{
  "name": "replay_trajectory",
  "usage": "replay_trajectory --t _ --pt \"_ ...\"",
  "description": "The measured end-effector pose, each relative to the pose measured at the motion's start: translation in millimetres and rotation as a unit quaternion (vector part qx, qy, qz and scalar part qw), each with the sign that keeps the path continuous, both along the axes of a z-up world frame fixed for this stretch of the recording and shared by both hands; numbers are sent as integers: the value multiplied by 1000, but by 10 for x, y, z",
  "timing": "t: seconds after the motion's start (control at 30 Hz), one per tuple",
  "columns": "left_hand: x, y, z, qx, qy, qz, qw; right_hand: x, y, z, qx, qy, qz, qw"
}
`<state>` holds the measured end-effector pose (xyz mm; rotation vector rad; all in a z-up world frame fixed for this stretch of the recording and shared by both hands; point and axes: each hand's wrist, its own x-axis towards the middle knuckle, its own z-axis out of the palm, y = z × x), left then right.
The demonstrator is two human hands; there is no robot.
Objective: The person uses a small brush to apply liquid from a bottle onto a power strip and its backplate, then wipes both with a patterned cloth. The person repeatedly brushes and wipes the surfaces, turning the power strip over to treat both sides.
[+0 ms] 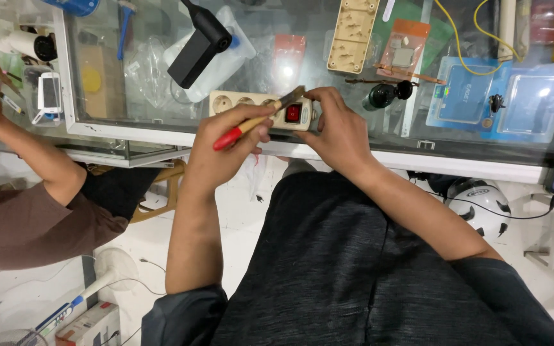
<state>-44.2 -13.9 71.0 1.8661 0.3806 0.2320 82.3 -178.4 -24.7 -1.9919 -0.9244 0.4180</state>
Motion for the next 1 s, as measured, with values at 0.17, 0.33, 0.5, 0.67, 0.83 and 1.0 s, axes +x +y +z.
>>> replay_trajectory --t 0.17,0.33,0.5,0.67,0.83,1.0 --pt "-68 -154 -42 160 -10 24 987 -6 10 -13 -13 11 -4 1000" --pt "-14 -275 43 196 9 28 980 -25 18 -10 -18 11 -11 1000" --pt "91 -268 134 178 -4 4 984 -14 17 12 -2 -7 -15 1000" --pt "231 -266 110 221 -2 -24 975 -10 0 89 4 -15 -5 1000" --pt "294 -210 86 292 47 -14 955 -3 1 41 14 -6 -8 1000" --pt "318 -127 86 242 70 20 968 9 -14 26 11 0 -2 1000"
